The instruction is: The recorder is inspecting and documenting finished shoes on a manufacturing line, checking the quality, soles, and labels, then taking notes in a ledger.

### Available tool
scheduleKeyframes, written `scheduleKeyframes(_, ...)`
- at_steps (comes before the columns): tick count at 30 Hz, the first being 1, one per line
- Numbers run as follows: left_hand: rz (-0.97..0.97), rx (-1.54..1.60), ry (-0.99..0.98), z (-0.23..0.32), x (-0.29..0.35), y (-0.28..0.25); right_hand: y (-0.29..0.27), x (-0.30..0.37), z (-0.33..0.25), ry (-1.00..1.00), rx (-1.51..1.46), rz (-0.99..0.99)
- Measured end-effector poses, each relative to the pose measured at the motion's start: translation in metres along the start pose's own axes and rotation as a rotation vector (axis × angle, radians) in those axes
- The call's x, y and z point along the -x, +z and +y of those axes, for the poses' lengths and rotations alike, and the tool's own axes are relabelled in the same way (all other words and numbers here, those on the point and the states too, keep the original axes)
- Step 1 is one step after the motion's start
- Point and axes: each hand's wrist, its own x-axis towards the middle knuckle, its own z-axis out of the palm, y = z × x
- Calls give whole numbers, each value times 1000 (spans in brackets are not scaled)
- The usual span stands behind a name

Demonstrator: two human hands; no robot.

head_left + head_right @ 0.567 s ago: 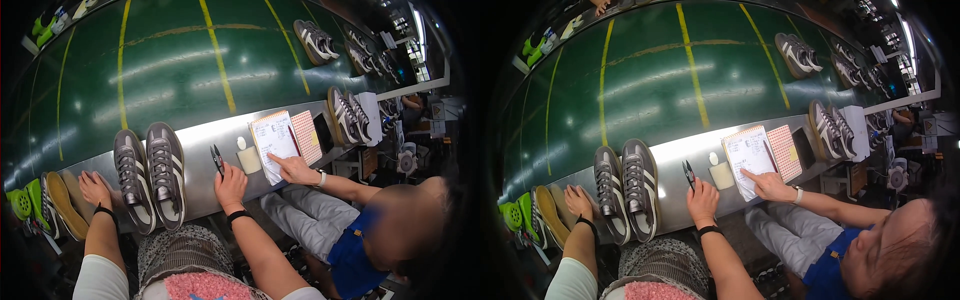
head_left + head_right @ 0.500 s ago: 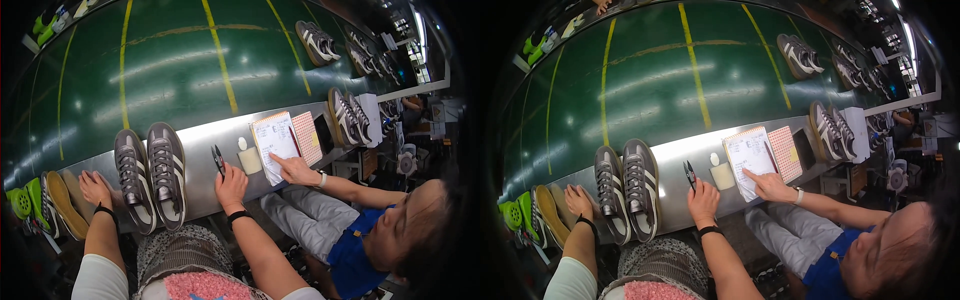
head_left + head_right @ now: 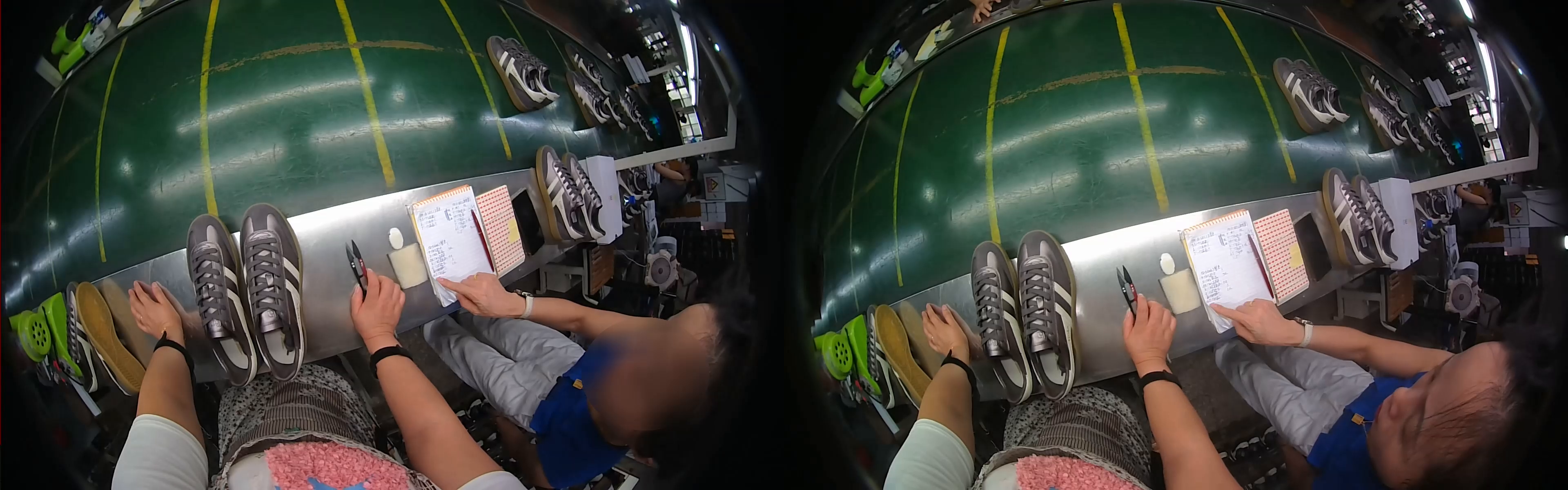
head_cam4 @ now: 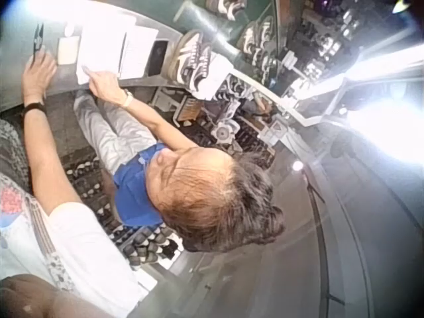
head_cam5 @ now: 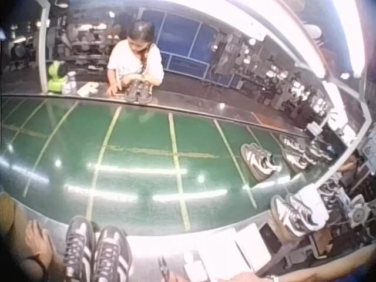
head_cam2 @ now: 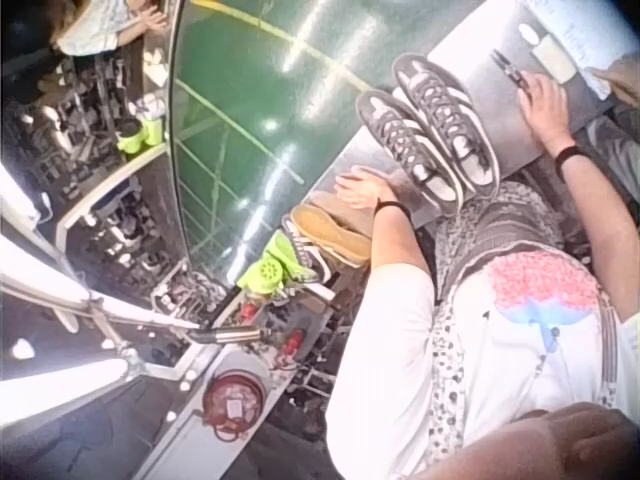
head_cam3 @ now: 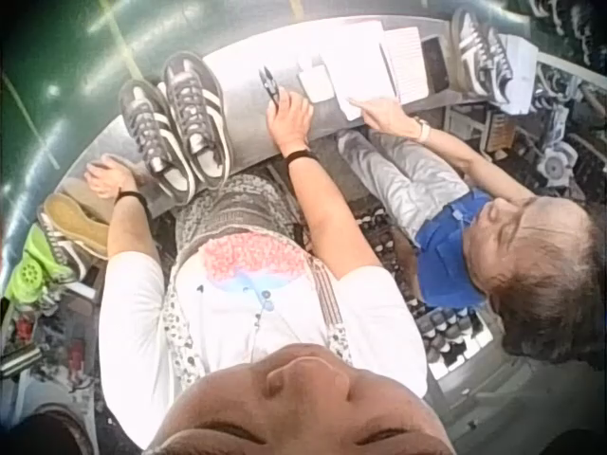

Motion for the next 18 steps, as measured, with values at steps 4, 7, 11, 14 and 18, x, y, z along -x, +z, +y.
scheduleKeyframes(4,-9,-6,-12,1,0,1,1,-1,1,-9,7,6)
scheduleKeyframes(7,3,-4,-10,2,1,3,1,-1,3,-14,6,11)
scheduleKeyframes(11,10,-8,-1,1,2,3,-1,-2,2,-6,2,4)
scheduleKeyframes(14,15,-23,-3,-1,2,9,3,0,4,-7,-4,3)
scheduleKeyframes(18,30,-16,14,-4,2,13,3,0,5,0,2,-19)
